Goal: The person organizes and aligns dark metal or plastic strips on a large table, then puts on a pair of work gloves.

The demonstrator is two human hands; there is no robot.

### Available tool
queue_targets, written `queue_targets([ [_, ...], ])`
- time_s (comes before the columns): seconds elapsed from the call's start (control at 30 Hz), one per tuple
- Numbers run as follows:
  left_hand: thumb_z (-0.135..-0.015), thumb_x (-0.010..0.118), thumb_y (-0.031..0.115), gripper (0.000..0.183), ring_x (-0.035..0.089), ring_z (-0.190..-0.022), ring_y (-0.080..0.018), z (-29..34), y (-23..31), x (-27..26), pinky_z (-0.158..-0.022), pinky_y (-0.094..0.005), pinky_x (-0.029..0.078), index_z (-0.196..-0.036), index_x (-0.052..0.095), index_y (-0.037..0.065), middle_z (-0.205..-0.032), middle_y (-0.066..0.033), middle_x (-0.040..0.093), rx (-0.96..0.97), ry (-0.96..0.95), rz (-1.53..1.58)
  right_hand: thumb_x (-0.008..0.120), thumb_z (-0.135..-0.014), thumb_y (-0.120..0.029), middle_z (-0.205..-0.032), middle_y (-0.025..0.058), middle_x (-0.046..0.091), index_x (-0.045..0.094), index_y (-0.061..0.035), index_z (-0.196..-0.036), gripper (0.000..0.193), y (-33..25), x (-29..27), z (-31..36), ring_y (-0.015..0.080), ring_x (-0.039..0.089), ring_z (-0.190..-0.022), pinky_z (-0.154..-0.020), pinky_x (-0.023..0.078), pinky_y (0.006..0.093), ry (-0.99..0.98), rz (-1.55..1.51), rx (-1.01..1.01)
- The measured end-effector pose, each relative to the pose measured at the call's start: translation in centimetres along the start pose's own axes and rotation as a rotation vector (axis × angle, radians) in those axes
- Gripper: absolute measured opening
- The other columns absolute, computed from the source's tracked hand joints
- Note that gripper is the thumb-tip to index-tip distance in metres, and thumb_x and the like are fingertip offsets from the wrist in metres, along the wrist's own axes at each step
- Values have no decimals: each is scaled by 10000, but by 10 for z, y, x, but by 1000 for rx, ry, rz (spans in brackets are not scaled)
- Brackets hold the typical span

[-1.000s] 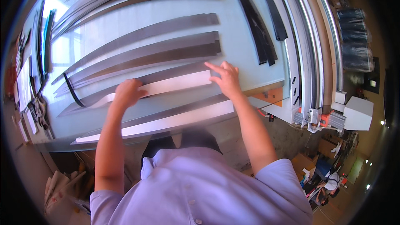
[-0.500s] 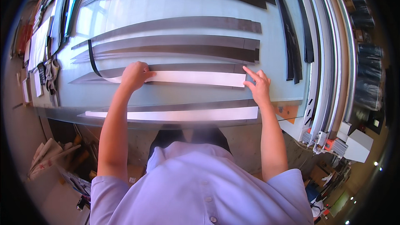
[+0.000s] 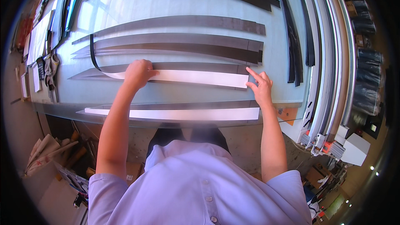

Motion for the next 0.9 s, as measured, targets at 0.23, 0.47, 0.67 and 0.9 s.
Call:
queue_targets([
  [0.23, -846, 745, 320, 272, 671, -812, -410, 22, 33, 27, -726, -489, 533, -811, 743, 50, -822, -201, 714, -36, 48, 40, 830, -775, -162, -974, 53, 530, 718, -283, -1286, 536, 7, -21, 1, 231, 555, -975, -892, 366, 405, 53, 247, 82],
  [0.47, -828, 761, 283, 265, 664, -749, -408, 18, 67, 34, -683, -477, 519, -769, 719, 28, -751, -193, 694, 47, 74, 46, 785, -850, -235, -1565, 188, 351, 407, -203, -1552, 798, -172, 71, -37, 406, 359, -1437, -1145, 298, 577, 292, -113, -212],
  [0.67, -819, 790, 301, 275, 678, -792, -399, 18, 63, 35, -709, -473, 522, -804, 720, 36, -771, -191, 702, 60, 74, 91, 628, -931, -562, -1694, 162, 157, 240, -247, -1628, 858, -189, 111, -40, 382, 161, -1560, -1244, 164, 578, 56, 83, -420],
  [0.9, -827, 796, 292, 277, 668, -766, -400, 22, 70, 34, -701, -468, 515, -783, 708, 33, -766, -191, 699, 49, 85, 85, 532, -932, -662, -1691, 156, 184, 252, -232, -1630, 867, -83, 54, -41, 382, 168, -1559, -1248, 143, 587, 39, 283, -318],
])
Point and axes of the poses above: each hand's wrist, its own z-axis away from the middle knuckle, its own x-axis out of the palm, y = z × x, the point moved 7 cm from there along -z, towards the middle knuckle
